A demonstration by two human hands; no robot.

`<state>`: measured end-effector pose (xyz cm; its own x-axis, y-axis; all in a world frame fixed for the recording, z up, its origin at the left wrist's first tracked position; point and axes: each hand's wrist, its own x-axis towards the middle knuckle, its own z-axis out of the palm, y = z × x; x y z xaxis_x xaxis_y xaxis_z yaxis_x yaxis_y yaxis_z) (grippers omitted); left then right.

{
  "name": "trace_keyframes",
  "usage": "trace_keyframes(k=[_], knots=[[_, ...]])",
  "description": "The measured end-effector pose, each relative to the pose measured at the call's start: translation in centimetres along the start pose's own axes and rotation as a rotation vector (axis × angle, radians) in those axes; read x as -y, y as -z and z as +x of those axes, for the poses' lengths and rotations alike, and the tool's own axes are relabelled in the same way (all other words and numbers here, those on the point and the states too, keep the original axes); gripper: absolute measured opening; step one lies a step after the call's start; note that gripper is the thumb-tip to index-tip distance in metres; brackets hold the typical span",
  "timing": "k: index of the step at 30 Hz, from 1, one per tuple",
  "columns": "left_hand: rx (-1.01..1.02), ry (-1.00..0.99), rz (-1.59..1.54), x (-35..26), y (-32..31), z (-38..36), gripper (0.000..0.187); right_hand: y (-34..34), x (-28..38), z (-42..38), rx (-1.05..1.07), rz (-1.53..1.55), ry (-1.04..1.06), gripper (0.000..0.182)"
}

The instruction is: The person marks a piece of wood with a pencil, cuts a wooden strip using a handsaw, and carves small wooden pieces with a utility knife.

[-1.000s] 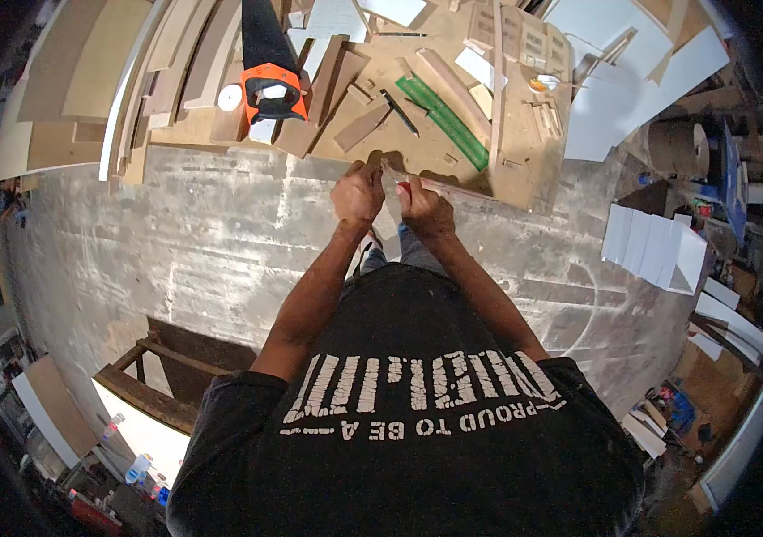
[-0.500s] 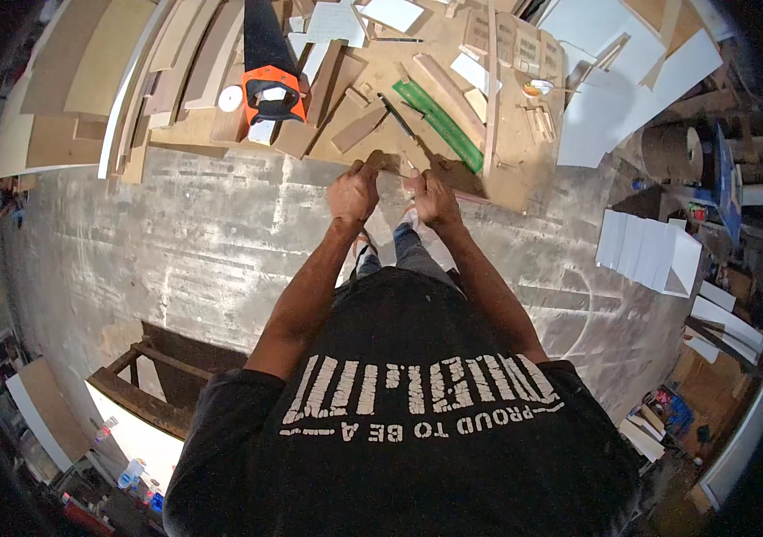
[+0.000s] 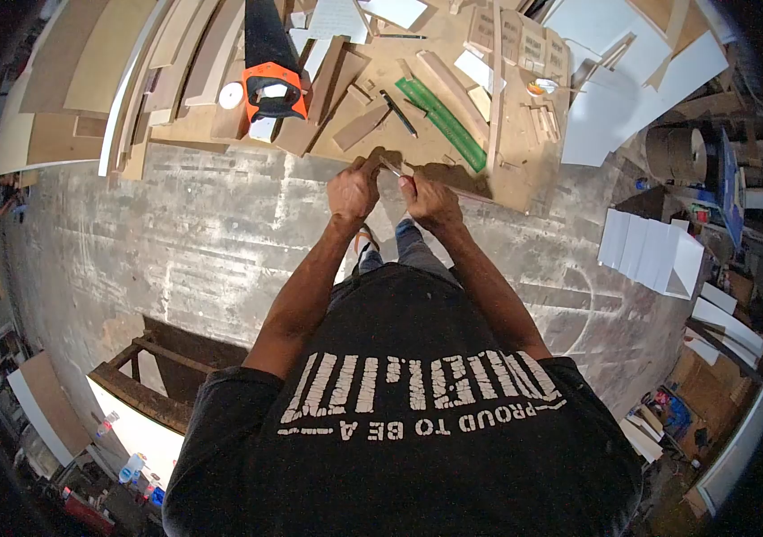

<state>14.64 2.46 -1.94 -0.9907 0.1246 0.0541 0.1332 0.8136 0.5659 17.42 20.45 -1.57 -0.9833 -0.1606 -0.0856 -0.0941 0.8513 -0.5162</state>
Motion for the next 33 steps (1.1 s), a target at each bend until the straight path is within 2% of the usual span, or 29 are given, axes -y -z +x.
trace_keyframes(k=[10,13,16,19,22,25,27,28,30,33], knots=[[0.024,0.014,0.010,0.2,-0.2,-0.1,0.017,0.5,0.2,0.3,-0.004,-0.022,-0.013,0.036],[0.028,-0.006,0.004,0.5,-0.4,0.0,0.017,0.6,0.2,0.6,0.051,0.002,-0.058,0.035],[0.053,-0.010,0.061,0.3,-0.2,0.1,0.017,-1.8,-1.4,0.8,-0.012,-0.067,0.051,0.036],[-0.023,-0.097,0.051,0.3,-0.1,-0.1,0.020,-1.8,-1.3,0.7,-0.015,-0.096,0.004,0.037],[0.018,0.005,0.035,-0.4,0.5,-0.3,0.019,-1.0,-1.1,0.8,0.108,-0.065,-0.063,0.038],[-0.139,-0.059,-0.159,3.3,-2.4,-0.9,0.024,-5.3,-5.4,1.0,-0.001,0.283,0.038,0.041],[0.079,0.165,-0.633,3.6,-1.3,-0.9,0.032,-5.7,-6.5,0.6,-0.107,0.499,0.050,0.039],[0.189,0.277,-0.867,3.2,0.0,-0.9,0.036,-4.8,-6.8,-0.2,-0.059,0.481,0.002,0.035],[0.173,0.355,-1.039,0.4,3.6,-1.0,0.043,-2.8,-7.8,0.3,0.153,0.519,-0.118,0.036],[0.170,0.363,-1.182,-2.3,6.8,-0.9,0.050,-0.3,-5.1,0.6,0.044,0.460,-0.218,0.038]])
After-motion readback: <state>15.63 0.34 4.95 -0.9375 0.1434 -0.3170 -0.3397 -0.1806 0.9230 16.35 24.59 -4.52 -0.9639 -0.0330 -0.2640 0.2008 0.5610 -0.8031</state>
